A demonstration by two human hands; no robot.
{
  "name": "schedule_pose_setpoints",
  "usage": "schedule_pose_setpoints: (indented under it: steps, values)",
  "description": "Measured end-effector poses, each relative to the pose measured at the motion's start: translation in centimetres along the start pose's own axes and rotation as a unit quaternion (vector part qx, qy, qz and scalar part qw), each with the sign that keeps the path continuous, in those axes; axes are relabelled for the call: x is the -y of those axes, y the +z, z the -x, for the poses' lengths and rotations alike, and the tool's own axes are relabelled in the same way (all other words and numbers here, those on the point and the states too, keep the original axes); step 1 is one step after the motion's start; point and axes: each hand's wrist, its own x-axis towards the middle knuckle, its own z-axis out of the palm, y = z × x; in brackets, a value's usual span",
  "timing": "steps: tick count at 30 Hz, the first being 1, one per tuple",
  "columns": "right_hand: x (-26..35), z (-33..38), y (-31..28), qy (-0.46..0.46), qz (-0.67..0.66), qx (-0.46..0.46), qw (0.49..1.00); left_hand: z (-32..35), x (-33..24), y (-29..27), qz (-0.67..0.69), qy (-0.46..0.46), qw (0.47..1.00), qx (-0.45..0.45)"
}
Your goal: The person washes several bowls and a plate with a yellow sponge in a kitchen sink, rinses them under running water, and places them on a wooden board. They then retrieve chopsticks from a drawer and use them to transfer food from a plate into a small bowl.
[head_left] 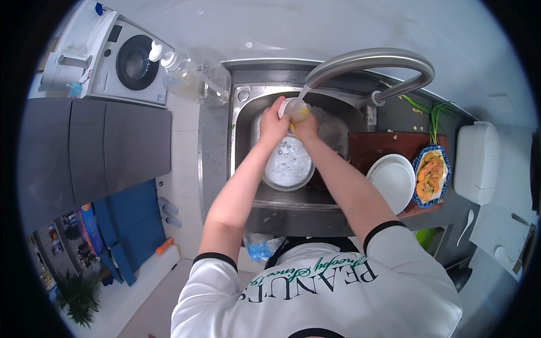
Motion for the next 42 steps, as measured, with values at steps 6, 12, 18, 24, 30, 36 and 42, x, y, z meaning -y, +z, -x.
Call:
schedule_pose_setpoints:
  steps: [6, 12, 18, 24, 30, 36, 42]
  values:
    - [1.3, -2.4, -2.5, -0.012, 0.220, 0.103, 0.970, -2.0, -1.7, -2.7, 0.104, -0.156, 0.973, 0.134]
    - [-2.4, -2.0, 0.3, 0.370, -0.237, 0.190, 0.878, 1.8, 0.4, 2.9, -0.014, 0.047, 0.991, -0.122]
    - [-0.4, -0.5, -2.8, 0.025, 0.156, 0.118, 0.980, 1.1, 1.8, 1.6, -0.085, 0.035, 0.995, -0.031]
    - [5.4, -1.6, -7.0, -0.104, 0.322, 0.125, 0.932, -1.0, -0.7, -1.2, 0.068, -0.107, 0.974, 0.187]
    - [2.2, -1.2, -3.2, 0.266, -0.047, 0.174, 0.947, 1.0, -0.1, 2.1, 0.042, 0.039, 0.991, -0.117]
    - [1.5, 0.3, -3.7, 0.020, 0.052, 0.122, 0.991, 0.9, 2.0, 1.8, -0.044, 0.007, 0.998, -0.040]
    - [3.7, -1.6, -6.9, -0.134, 0.293, 0.133, 0.937, -0.4, -0.1, -1.0, 0.098, -0.118, 0.967, 0.205]
